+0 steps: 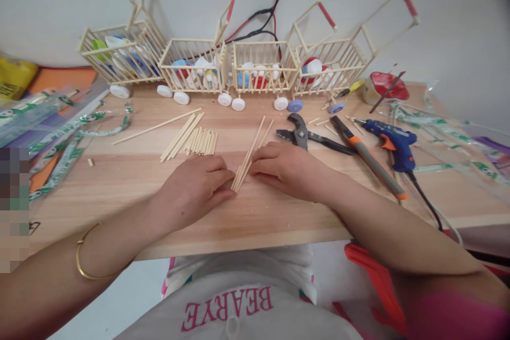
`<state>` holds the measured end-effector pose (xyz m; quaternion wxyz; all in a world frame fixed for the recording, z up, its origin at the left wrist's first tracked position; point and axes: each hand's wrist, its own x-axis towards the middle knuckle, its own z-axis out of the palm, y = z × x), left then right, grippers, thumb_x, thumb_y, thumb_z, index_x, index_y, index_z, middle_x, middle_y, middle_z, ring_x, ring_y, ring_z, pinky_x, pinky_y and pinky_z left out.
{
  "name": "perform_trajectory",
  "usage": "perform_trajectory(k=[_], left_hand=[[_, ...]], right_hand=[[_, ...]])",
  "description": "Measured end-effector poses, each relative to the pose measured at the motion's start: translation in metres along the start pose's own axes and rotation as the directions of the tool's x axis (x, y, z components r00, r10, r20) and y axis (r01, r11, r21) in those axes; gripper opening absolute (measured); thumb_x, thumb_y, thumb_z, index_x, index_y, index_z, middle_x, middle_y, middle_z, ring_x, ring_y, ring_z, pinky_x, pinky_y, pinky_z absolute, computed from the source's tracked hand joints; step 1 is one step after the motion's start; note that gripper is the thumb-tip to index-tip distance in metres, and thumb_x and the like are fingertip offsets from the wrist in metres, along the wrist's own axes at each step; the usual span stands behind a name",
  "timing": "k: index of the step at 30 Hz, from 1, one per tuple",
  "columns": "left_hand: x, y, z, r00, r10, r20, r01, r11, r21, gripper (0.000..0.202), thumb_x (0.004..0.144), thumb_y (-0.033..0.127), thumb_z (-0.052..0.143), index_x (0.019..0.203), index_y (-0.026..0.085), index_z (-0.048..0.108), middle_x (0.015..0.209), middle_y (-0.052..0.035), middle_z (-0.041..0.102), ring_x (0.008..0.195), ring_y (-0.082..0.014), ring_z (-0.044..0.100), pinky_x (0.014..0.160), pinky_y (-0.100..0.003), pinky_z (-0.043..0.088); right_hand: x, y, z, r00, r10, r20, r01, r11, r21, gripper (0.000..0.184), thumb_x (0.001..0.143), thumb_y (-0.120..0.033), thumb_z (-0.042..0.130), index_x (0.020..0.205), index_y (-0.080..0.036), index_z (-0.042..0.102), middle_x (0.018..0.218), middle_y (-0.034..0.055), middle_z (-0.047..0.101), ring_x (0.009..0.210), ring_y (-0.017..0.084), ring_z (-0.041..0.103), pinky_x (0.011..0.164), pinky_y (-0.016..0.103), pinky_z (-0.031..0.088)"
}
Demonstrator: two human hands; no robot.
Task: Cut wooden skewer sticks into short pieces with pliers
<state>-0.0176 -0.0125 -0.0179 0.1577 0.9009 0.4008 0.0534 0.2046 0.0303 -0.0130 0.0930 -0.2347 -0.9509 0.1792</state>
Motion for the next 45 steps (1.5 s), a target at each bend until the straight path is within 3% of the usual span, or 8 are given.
perform_trajectory(k=[15, 28, 45], left_hand=[[-0.0002, -0.0036, -0.0044, 0.999, 0.014, 0.032, -0.011, 0.997, -0.081, 0.023, 0.086, 0.033, 0.050, 0.095, 0.018, 0.063, 0.086, -0.0048, 0.058, 0.080, -0.0169, 0.054, 0.072, -0.030, 0.039], [-0.0003, -0.0007, 0.0035, 0.999, -0.024, -0.023, 0.024, 1.000, -0.011, 0.025, 0.085, 0.037, 0.051, 0.095, 0.017, 0.062, 0.087, -0.0055, 0.058, 0.082, -0.0184, 0.054, 0.073, -0.031, 0.040], [-0.0021, -0.0052, 0.0020, 0.999, -0.043, -0.019, 0.042, 0.997, -0.063, 0.033, 0.081, 0.046, 0.052, 0.097, 0.019, 0.062, 0.088, -0.0055, 0.059, 0.082, -0.0191, 0.054, 0.072, -0.032, 0.040]], right_hand=[[-0.0008, 0.0013, -0.0001, 1.000, -0.019, -0.001, 0.019, 1.000, 0.015, 0.021, 0.088, -0.017, 0.046, 0.093, -0.017, 0.066, 0.106, 0.0089, 0.063, 0.093, 0.018, 0.057, 0.080, 0.032, 0.043], [-0.0005, 0.0010, -0.0004, 1.000, -0.022, -0.011, 0.022, 1.000, 0.002, 0.020, 0.087, -0.016, 0.047, 0.094, -0.017, 0.066, 0.104, 0.0083, 0.064, 0.092, 0.018, 0.057, 0.080, 0.032, 0.044], [-0.0006, -0.0014, -0.0043, 1.000, 0.008, 0.013, -0.008, 1.000, 0.006, 0.018, 0.087, -0.016, 0.048, 0.094, -0.017, 0.065, 0.104, 0.0079, 0.064, 0.094, 0.016, 0.058, 0.080, 0.028, 0.043]])
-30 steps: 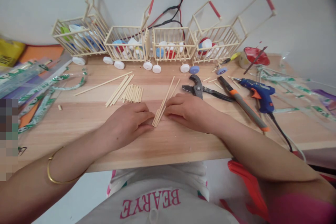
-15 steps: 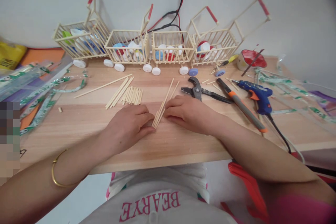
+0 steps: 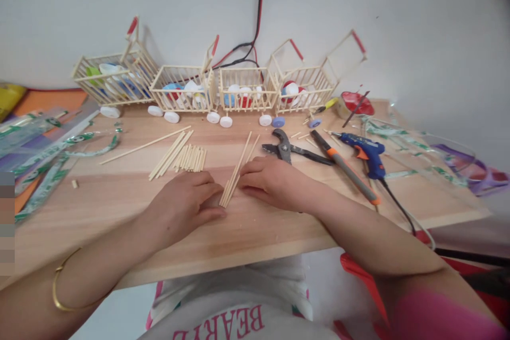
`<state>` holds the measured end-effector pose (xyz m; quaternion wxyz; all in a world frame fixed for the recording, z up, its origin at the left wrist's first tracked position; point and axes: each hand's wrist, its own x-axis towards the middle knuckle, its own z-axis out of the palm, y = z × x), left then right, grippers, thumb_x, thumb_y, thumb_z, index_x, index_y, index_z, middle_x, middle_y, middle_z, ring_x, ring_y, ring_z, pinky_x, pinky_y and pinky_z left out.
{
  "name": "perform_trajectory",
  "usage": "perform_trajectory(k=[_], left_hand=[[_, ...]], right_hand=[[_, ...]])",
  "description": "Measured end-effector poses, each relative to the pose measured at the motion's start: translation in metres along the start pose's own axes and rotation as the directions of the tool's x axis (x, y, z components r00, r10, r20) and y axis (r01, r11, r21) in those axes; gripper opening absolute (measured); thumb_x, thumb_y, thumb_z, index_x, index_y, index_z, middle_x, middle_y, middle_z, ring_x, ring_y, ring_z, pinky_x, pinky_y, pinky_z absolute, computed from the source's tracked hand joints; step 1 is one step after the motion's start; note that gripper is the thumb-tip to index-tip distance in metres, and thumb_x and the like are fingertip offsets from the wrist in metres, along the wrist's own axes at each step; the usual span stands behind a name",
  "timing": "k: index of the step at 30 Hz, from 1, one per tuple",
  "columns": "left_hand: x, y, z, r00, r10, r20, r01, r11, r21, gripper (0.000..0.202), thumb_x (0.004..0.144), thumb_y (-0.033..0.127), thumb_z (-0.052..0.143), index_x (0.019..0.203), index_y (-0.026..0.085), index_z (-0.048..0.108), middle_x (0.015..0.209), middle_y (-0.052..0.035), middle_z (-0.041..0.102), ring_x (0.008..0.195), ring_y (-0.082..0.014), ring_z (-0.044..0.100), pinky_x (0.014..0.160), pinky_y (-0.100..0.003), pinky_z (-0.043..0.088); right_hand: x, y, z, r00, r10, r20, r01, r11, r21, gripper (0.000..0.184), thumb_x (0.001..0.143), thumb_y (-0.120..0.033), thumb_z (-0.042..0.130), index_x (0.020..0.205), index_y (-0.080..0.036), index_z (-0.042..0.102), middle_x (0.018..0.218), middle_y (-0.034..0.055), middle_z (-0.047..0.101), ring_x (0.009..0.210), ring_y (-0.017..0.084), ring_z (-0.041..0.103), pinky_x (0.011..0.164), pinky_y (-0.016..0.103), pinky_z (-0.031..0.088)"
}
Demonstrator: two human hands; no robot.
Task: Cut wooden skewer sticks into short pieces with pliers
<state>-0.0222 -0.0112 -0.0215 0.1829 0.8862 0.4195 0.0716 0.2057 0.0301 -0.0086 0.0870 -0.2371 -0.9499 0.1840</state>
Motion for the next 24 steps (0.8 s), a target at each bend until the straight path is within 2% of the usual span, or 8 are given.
perform_trajectory(k=[3, 7, 11, 13, 15, 17, 19, 24], left_hand=[[0.000, -0.001, -0.001, 1.000, 0.005, -0.014, -0.006, 1.000, -0.020, 0.035, 0.081, 0.047, 0.052, 0.097, 0.018, 0.063, 0.087, -0.0058, 0.059, 0.079, -0.0185, 0.054, 0.069, -0.030, 0.039], [0.000, -0.002, -0.002, 0.998, 0.028, -0.048, -0.030, 0.999, -0.029, 0.036, 0.081, 0.049, 0.050, 0.096, 0.019, 0.063, 0.087, -0.0052, 0.060, 0.077, -0.0173, 0.055, 0.067, -0.028, 0.039], [0.000, -0.001, -0.004, 0.998, 0.035, -0.050, -0.035, 0.999, 0.006, 0.036, 0.082, 0.049, 0.049, 0.095, 0.019, 0.063, 0.089, -0.0058, 0.061, 0.080, -0.0185, 0.056, 0.069, -0.029, 0.039], [-0.001, 0.000, -0.004, 0.998, 0.034, -0.050, -0.033, 0.999, 0.022, 0.036, 0.082, 0.049, 0.050, 0.096, 0.019, 0.062, 0.090, -0.0062, 0.061, 0.081, -0.0194, 0.056, 0.069, -0.030, 0.039], [-0.001, 0.000, -0.004, 0.997, 0.038, -0.060, -0.037, 0.999, 0.028, 0.036, 0.081, 0.050, 0.050, 0.098, 0.020, 0.062, 0.090, -0.0062, 0.061, 0.081, -0.0198, 0.056, 0.069, -0.030, 0.040], [-0.002, -0.001, -0.003, 0.996, 0.042, -0.077, -0.040, 0.999, 0.026, 0.036, 0.081, 0.049, 0.050, 0.098, 0.020, 0.061, 0.090, -0.0061, 0.062, 0.080, -0.0195, 0.057, 0.069, -0.029, 0.040], [-0.002, -0.001, -0.002, 0.995, 0.037, -0.092, -0.035, 0.999, 0.020, 0.035, 0.081, 0.048, 0.050, 0.098, 0.019, 0.062, 0.090, -0.0063, 0.062, 0.079, -0.0192, 0.057, 0.069, -0.029, 0.040], [-0.002, 0.000, -0.002, 0.998, -0.006, -0.061, 0.006, 1.000, 0.003, 0.037, 0.080, 0.049, 0.052, 0.100, 0.019, 0.061, 0.092, -0.0068, 0.062, 0.082, -0.0200, 0.056, 0.071, -0.031, 0.040]], right_hand=[[-0.002, -0.008, -0.010, 1.000, 0.014, -0.007, -0.014, 1.000, -0.022, 0.019, 0.088, -0.016, 0.047, 0.095, -0.017, 0.064, 0.104, 0.0080, 0.064, 0.094, 0.015, 0.059, 0.080, 0.027, 0.042], [-0.016, -0.020, -0.040, 0.995, 0.062, -0.075, -0.068, 0.995, -0.077, 0.018, 0.087, -0.016, 0.048, 0.095, -0.017, 0.064, 0.100, 0.0065, 0.065, 0.088, 0.015, 0.059, 0.076, 0.025, 0.043], [-0.051, 0.002, -0.074, 0.949, 0.264, -0.171, -0.293, 0.940, -0.174, 0.019, 0.088, -0.021, 0.046, 0.094, -0.019, 0.064, 0.093, 0.0057, 0.066, 0.084, 0.017, 0.060, 0.073, 0.026, 0.043], [-0.073, 0.031, -0.085, 0.847, 0.442, -0.295, -0.518, 0.810, -0.275, 0.020, 0.085, -0.021, 0.046, 0.094, -0.020, 0.064, 0.088, 0.0055, 0.067, 0.080, 0.018, 0.061, 0.069, 0.027, 0.043], [-0.094, 0.063, -0.089, 0.667, 0.622, -0.410, -0.744, 0.581, -0.330, 0.026, 0.081, -0.021, 0.049, 0.104, -0.019, 0.060, 0.086, 0.0076, 0.066, 0.076, 0.021, 0.060, 0.064, 0.029, 0.042], [-0.108, 0.092, -0.088, 0.532, 0.728, -0.433, -0.844, 0.413, -0.343, 0.036, 0.080, -0.023, 0.049, 0.116, -0.017, 0.053, 0.088, 0.0102, 0.066, 0.076, 0.024, 0.060, 0.062, 0.030, 0.041], [-0.114, 0.113, -0.084, 0.484, 0.758, -0.437, -0.868, 0.355, -0.347, 0.048, 0.079, -0.023, 0.050, 0.126, -0.015, 0.044, 0.097, 0.0133, 0.063, 0.082, 0.025, 0.059, 0.064, 0.030, 0.041], [-0.109, 0.138, -0.073, 0.494, 0.713, -0.497, -0.857, 0.305, -0.415, 0.058, 0.079, -0.022, 0.047, 0.136, -0.022, 0.032, 0.118, 0.0171, 0.049, 0.088, 0.027, 0.056, 0.065, 0.032, 0.039]])
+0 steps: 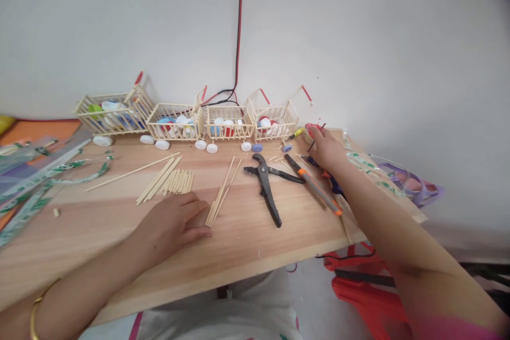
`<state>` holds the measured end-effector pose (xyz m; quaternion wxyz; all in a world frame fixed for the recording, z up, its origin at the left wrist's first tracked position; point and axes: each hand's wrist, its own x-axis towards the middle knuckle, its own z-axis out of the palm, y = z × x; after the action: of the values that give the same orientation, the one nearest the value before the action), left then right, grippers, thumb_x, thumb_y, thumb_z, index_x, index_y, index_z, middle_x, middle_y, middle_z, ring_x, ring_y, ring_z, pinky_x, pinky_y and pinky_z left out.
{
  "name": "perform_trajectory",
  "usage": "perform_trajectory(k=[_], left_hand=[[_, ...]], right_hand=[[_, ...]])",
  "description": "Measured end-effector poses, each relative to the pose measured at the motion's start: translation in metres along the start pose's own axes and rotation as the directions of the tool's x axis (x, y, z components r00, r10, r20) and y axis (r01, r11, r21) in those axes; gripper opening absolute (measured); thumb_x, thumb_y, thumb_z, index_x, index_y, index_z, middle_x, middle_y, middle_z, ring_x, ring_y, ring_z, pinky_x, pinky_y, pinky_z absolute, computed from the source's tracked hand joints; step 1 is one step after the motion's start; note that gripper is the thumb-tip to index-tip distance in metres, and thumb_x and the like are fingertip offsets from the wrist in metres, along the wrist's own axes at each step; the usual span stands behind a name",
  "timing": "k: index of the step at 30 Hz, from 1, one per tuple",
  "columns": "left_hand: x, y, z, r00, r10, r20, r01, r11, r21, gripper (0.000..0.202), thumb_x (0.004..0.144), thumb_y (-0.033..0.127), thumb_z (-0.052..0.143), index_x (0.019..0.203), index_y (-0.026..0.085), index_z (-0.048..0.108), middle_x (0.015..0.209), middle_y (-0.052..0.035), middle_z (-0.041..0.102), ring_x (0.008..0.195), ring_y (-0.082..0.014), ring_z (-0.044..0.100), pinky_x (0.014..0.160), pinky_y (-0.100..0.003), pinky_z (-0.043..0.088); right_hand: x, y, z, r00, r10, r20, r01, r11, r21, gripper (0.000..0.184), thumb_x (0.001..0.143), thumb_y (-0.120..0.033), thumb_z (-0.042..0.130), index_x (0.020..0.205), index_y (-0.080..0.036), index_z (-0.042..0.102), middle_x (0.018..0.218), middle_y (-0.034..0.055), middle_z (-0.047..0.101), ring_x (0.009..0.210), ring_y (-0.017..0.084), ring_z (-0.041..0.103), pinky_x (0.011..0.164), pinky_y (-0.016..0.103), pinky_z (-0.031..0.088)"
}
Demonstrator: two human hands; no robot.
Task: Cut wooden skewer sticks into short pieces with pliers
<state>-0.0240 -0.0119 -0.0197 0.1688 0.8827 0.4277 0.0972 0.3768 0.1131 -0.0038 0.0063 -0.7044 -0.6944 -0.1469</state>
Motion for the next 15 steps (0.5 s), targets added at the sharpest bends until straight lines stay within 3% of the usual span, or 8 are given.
perform_trajectory(k=[3, 8, 12, 15], left_hand=[[0.000, 0.001, 0.000, 0.999, -0.030, 0.045, 0.030, 1.000, 0.004, 0.039, 0.081, 0.050, 0.051, 0.102, 0.018, 0.061, 0.094, -0.0071, 0.061, 0.085, -0.0209, 0.055, 0.073, -0.032, 0.040], [-0.001, 0.001, 0.001, 0.997, -0.035, 0.062, 0.034, 0.999, 0.012, 0.042, 0.082, 0.052, 0.048, 0.103, 0.018, 0.059, 0.096, -0.0074, 0.060, 0.087, -0.0220, 0.055, 0.075, -0.034, 0.040], [-0.002, 0.002, 0.001, 0.997, -0.040, 0.060, 0.040, 0.999, 0.003, 0.042, 0.082, 0.053, 0.048, 0.104, 0.019, 0.058, 0.097, -0.0072, 0.060, 0.088, -0.0226, 0.055, 0.076, -0.034, 0.040], [-0.003, 0.002, 0.001, 0.997, -0.050, 0.055, 0.049, 0.999, 0.006, 0.042, 0.082, 0.052, 0.048, 0.105, 0.019, 0.058, 0.098, -0.0073, 0.060, 0.089, -0.0229, 0.055, 0.076, -0.035, 0.040]], right_hand=[[0.005, -0.001, 0.006, 0.999, -0.045, -0.021, 0.043, 0.996, -0.076, 0.049, 0.082, -0.026, 0.045, 0.131, -0.024, 0.040, 0.108, 0.0144, 0.052, 0.083, 0.026, 0.055, 0.064, 0.032, 0.036], [0.003, 0.007, 0.002, 0.981, -0.149, -0.126, 0.127, 0.977, -0.171, 0.029, 0.090, -0.030, 0.038, 0.108, -0.022, 0.060, 0.102, 0.0111, 0.055, 0.089, 0.023, 0.052, 0.068, 0.032, 0.031], [-0.011, 0.014, -0.015, 0.949, -0.061, -0.308, 0.013, 0.988, -0.157, 0.030, 0.092, -0.033, 0.037, 0.104, -0.020, 0.062, 0.094, 0.0087, 0.061, 0.083, 0.020, 0.055, 0.068, 0.031, 0.030], [-0.034, 0.011, -0.033, 0.874, 0.035, -0.485, -0.045, 0.999, -0.009, 0.033, 0.092, -0.036, 0.036, 0.104, -0.020, 0.062, 0.089, 0.0078, 0.065, 0.077, 0.019, 0.059, 0.067, 0.030, 0.034]])
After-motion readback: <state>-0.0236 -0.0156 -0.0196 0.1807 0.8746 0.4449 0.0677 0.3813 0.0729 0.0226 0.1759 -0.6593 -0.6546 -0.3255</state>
